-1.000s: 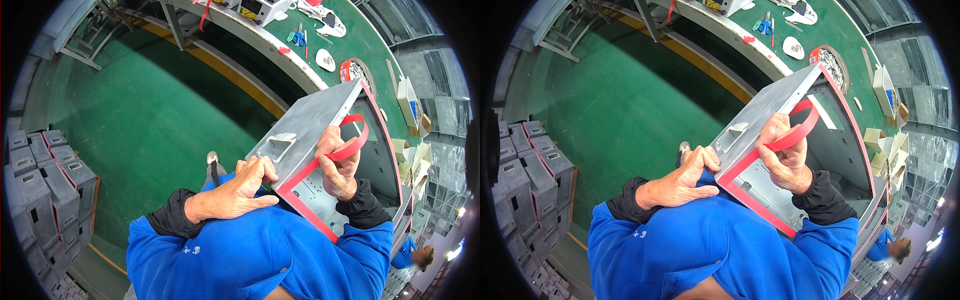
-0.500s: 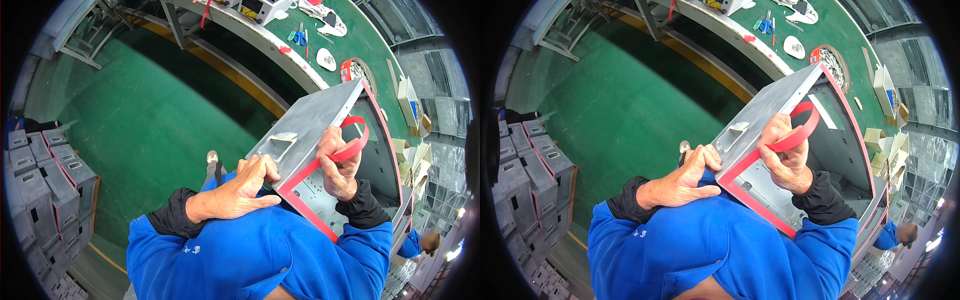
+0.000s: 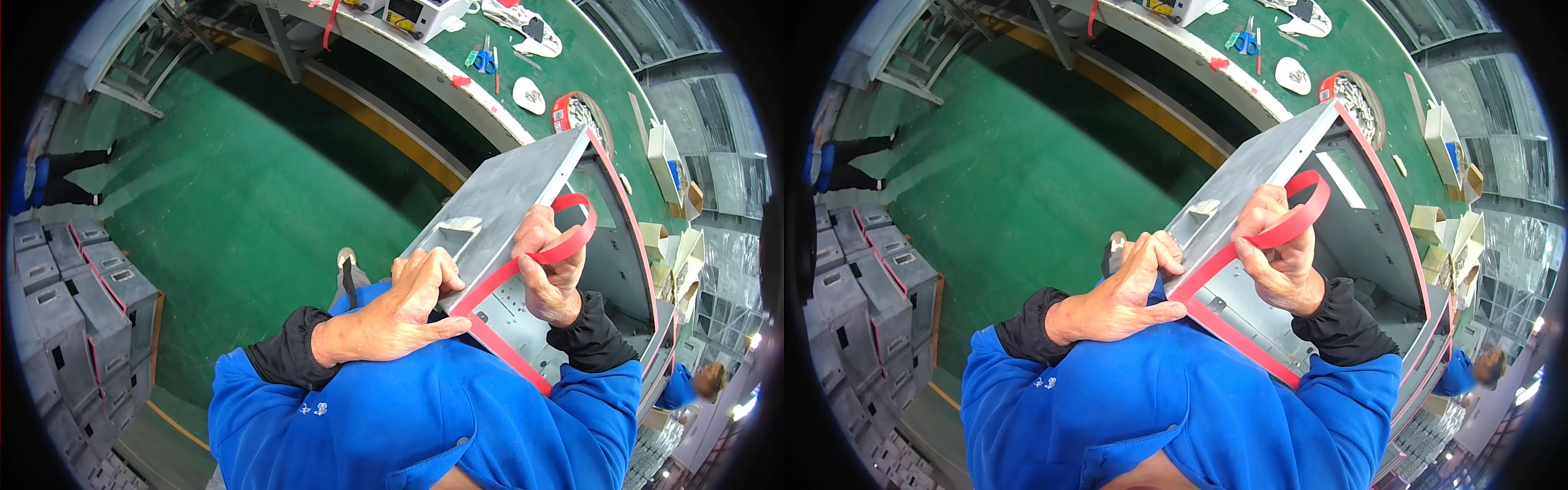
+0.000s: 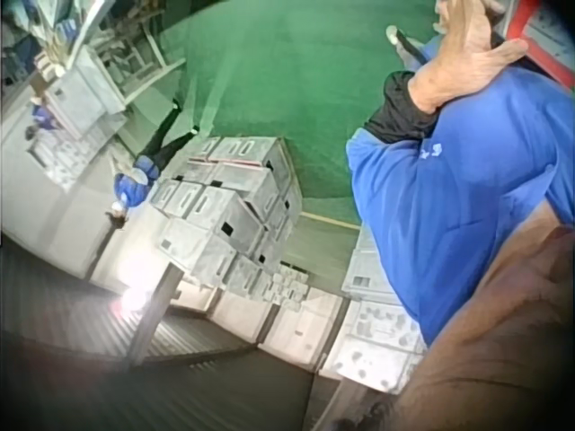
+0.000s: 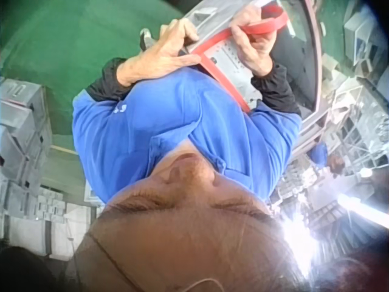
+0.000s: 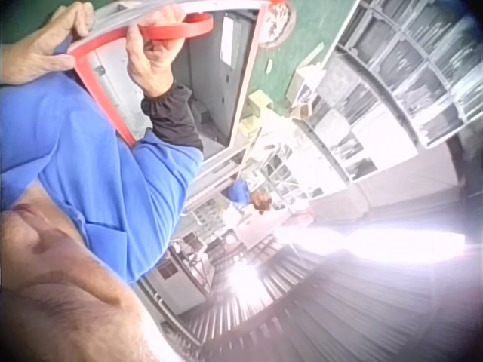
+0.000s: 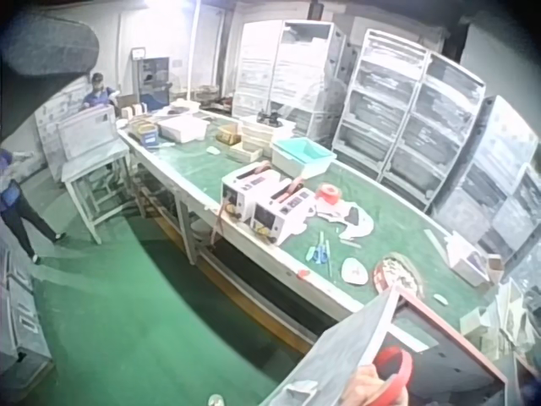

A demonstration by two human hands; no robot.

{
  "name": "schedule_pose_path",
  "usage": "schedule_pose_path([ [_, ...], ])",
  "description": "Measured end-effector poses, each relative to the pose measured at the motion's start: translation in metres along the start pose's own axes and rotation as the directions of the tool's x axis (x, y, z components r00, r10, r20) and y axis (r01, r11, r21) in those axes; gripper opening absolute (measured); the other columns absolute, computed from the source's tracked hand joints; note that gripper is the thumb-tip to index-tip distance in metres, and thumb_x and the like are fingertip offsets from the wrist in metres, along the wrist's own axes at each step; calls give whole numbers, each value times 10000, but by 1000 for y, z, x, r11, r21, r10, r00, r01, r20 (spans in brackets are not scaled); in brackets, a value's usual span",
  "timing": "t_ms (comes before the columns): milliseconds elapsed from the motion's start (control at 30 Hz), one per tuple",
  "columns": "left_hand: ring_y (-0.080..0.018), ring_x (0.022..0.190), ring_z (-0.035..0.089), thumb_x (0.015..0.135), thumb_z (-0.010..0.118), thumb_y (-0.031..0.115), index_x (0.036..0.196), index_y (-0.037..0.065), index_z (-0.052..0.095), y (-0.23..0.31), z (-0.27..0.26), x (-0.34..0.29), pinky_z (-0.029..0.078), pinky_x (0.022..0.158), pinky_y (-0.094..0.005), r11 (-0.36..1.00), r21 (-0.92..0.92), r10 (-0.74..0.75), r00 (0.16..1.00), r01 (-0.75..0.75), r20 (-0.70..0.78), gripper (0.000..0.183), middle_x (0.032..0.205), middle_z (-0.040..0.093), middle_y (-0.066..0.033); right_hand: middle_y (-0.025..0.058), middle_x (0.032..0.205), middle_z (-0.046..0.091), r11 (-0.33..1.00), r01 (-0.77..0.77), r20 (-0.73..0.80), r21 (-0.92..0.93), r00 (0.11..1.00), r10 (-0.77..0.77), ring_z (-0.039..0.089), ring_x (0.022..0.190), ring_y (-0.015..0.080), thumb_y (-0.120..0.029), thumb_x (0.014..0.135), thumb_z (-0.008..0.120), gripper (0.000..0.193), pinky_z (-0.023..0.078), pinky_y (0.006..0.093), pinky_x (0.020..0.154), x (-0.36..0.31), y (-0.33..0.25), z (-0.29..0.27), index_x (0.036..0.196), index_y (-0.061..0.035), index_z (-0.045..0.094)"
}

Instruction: The person picks up a metal cabinet frame from a pallet and places it on a workbench. They then apply red tape along the edges of the frame, smoothing it down with their fingers. The person handles the frame and tape repeatedly to cover the edges.

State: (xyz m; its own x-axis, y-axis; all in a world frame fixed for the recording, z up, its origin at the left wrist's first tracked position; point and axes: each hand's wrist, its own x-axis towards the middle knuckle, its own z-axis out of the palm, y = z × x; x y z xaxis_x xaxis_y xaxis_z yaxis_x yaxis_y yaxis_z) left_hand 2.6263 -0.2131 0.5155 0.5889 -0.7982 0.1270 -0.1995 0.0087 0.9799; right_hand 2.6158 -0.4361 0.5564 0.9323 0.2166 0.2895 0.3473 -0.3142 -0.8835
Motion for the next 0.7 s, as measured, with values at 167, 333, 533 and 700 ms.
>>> schedule_pose_path([
  [167,-213,936,395,842,633,239,1036,47,415,5,0,2,259,848,-340,999,38,-10,1000,11,-24,349,1004,426,-104,10,682,493,999,42,21,-22,999,-41,412,710,174,2,758,556,81,319,329,736,-1,4,-1,749,-72,523],
  [333,-204,922,385,881,561,203,991,60,410,8,4,3,235,852,-344,995,53,-86,995,89,-56,236,992,421,-87,14,661,508,975,180,84,-133,982,-169,419,684,184,-82,839,523,147,346,348,676,1,8,-5,976,-78,468],
  [533,-184,928,370,881,541,170,965,72,388,7,5,5,201,870,-355,997,22,-71,996,72,-54,200,975,403,-74,40,762,509,997,82,-86,7,993,-81,451,738,154,-67,813,569,70,366,304,751,5,13,-19,842,-51,508],
  [700,-174,930,361,869,547,140,969,72,379,5,6,3,189,878,-350,997,-19,-78,995,77,-59,207,968,392,-70,55,953,529,947,-4,-319,322,941,112,481,834,93,-107,863,561,199,418,251,747,2,22,-14,1014,-62,440],
])
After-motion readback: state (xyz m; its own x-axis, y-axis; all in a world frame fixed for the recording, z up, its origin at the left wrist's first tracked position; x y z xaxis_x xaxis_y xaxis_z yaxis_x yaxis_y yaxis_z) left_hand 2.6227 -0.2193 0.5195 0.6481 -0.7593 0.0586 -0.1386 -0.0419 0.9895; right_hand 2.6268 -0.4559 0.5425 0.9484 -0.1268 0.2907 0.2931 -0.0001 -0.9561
